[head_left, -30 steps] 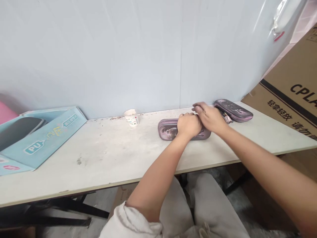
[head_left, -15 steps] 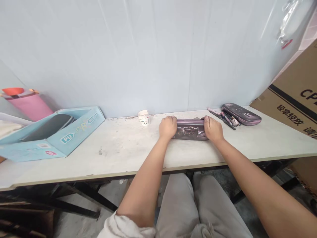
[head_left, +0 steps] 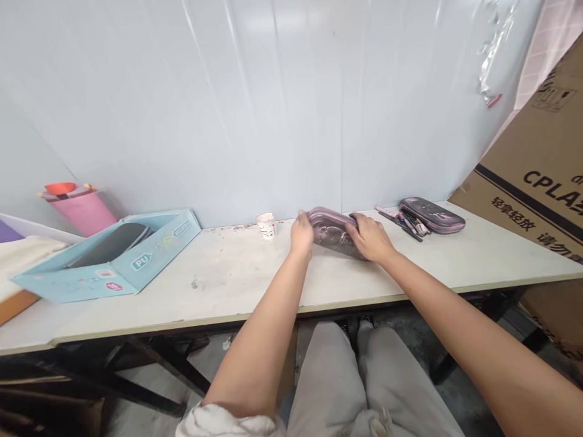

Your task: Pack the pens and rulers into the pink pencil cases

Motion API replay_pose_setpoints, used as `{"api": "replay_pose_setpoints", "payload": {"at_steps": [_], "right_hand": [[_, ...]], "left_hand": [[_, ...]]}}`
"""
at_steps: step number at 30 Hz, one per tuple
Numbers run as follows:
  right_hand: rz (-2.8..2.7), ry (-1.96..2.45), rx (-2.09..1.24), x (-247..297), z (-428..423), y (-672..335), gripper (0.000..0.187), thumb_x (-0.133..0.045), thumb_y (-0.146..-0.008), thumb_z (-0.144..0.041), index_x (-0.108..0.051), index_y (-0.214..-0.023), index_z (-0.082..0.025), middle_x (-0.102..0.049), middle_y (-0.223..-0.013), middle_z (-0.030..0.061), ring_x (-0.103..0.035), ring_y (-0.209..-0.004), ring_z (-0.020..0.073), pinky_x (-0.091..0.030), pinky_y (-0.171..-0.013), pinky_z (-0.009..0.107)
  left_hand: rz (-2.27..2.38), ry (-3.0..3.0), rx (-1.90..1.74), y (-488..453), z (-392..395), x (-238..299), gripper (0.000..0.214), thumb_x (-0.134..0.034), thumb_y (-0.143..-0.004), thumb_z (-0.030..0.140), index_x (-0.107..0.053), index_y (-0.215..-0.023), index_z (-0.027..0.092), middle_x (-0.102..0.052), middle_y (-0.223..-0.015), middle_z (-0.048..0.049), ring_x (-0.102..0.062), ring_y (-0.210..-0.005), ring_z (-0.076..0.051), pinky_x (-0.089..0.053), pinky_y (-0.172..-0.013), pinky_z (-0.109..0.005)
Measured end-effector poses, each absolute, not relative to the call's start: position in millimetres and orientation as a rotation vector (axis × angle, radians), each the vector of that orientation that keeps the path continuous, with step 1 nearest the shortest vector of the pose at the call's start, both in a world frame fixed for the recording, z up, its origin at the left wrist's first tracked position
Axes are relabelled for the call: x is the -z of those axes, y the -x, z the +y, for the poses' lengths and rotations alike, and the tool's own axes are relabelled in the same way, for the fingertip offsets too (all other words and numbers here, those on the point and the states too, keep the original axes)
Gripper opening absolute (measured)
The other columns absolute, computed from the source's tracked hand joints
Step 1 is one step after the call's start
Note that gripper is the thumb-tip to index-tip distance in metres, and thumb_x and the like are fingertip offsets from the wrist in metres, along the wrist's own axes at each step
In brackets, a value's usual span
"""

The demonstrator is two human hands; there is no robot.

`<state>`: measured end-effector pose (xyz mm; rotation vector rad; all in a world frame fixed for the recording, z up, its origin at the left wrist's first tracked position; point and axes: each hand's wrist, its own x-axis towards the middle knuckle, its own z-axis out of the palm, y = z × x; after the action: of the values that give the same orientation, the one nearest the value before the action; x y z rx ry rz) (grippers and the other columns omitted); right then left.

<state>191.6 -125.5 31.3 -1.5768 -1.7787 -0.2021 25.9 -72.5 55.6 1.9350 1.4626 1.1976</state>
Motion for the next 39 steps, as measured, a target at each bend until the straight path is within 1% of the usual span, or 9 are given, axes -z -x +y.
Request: {"api": "replay_pose_setpoints", "payload": {"at_steps": [5, 13, 17, 21, 24, 28, 33, 36, 39], "right_hand": [[-1.612, 1.166, 0.161, -67, -151, -180, 0.054, -0.034, -0.089, -0.047, -0.032, -0.133, -0.016, -0.044, -0.132, 0.0158, -0.042, -0.12, 0.0249, -0.035, -0.097, 0.041], [-1.474, 1.096, 0.207, -62, -188, -224, 0.037, -0.039, -0.088, -0.038, -0.045, -0.12, -0.022, -0.051, -0.12, 0.0103, -0.047, -0.112, 0.0228, -0.037, -0.097, 0.042], [-1.403, 1.089, 0.171, -54, -193, -232, 0.038, -0.039, -0.088, -0.039, -0.044, -0.12, -0.021, -0.051, -0.121, 0.0099, -0.048, -0.111, 0.0217, -0.038, -0.096, 0.04], [-1.38, 1.055, 0.121, -57, -194, -229, 0.038, -0.038, -0.088, -0.041, -0.045, -0.12, -0.022, -0.052, -0.121, 0.0095, -0.048, -0.112, 0.0211, -0.037, -0.096, 0.039], [-1.293, 1.029, 0.115, -51, -194, -229, 0.041, -0.036, -0.089, -0.043, -0.042, -0.123, -0.022, -0.05, -0.125, 0.0094, -0.046, -0.116, 0.0202, -0.035, -0.099, 0.038], [-1.234, 1.161, -0.025, -16, -190, -239, 0.053, -0.036, -0.087, -0.05, -0.035, -0.128, -0.018, -0.048, -0.128, 0.0137, -0.046, -0.118, 0.0221, -0.037, -0.096, 0.039], [-1.328, 1.343, -0.247, 23, -183, -238, 0.057, -0.039, -0.083, -0.052, -0.043, -0.123, -0.011, -0.055, -0.12, 0.0178, -0.052, -0.11, 0.0257, -0.039, -0.094, 0.041], [-1.362, 1.437, -0.221, 17, -181, -219, 0.054, -0.037, -0.085, -0.049, -0.042, -0.125, -0.013, -0.057, -0.118, 0.0168, -0.055, -0.106, 0.0285, -0.042, -0.089, 0.043], [-1.437, 1.483, -0.233, 2, -179, -187, 0.052, -0.033, -0.087, -0.047, -0.04, -0.126, -0.015, -0.061, -0.113, 0.0154, -0.058, -0.1, 0.0298, -0.044, -0.083, 0.042]], "left_hand": [[1.155, -2.416, -1.276, -65, -114, -109, 0.051, -0.014, -0.094, 0.034, -0.061, -0.101, 0.017, -0.065, -0.102, -0.0072, -0.058, -0.1, -0.017, -0.04, -0.09, -0.03], [0.976, -2.451, -1.238, -107, -139, -114, 0.052, -0.013, -0.095, 0.035, -0.06, -0.104, 0.016, -0.064, -0.108, -0.0075, -0.055, -0.105, -0.016, -0.038, -0.093, -0.027], [0.921, -2.142, -1.221, -112, -134, -101, 0.061, -0.003, -0.094, 0.04, -0.058, -0.11, 0.018, -0.062, -0.115, -0.0039, -0.055, -0.108, -0.013, -0.04, -0.091, -0.024], [1.052, -1.855, -1.149, -109, -129, -74, 0.069, 0.001, -0.092, 0.049, -0.053, -0.116, 0.014, -0.06, -0.121, -0.0098, -0.055, -0.111, -0.017, -0.044, -0.088, -0.029], [0.987, -1.804, -1.111, -108, -130, -52, 0.071, 0.002, -0.089, 0.055, -0.05, -0.121, 0.017, -0.055, -0.127, -0.0099, -0.05, -0.119, -0.018, -0.042, -0.093, -0.032], [0.812, -1.9, -1.069, -108, -128, -26, 0.066, -0.008, -0.089, 0.058, -0.042, -0.129, 0.017, -0.045, -0.137, -0.0117, -0.038, -0.129, -0.021, -0.033, -0.103, -0.034], [0.839, -1.922, -1.087, -98, -120, 9, 0.066, -0.036, -0.085, 0.056, -0.034, -0.128, 0.006, -0.04, -0.135, -0.0215, -0.037, -0.127, -0.026, -0.028, -0.106, -0.038], [0.866, -1.905, -1.139, -78, -120, 17, 0.067, -0.034, -0.086, 0.055, -0.028, -0.13, 0.004, -0.038, -0.134, -0.0229, -0.039, -0.126, -0.026, -0.029, -0.106, -0.037], [0.898, -1.869, -1.205, -44, -121, 10, 0.062, -0.028, -0.089, 0.053, -0.022, -0.133, 0.011, -0.04, -0.135, -0.0185, -0.043, -0.124, -0.023, -0.032, -0.105, -0.037]]}}
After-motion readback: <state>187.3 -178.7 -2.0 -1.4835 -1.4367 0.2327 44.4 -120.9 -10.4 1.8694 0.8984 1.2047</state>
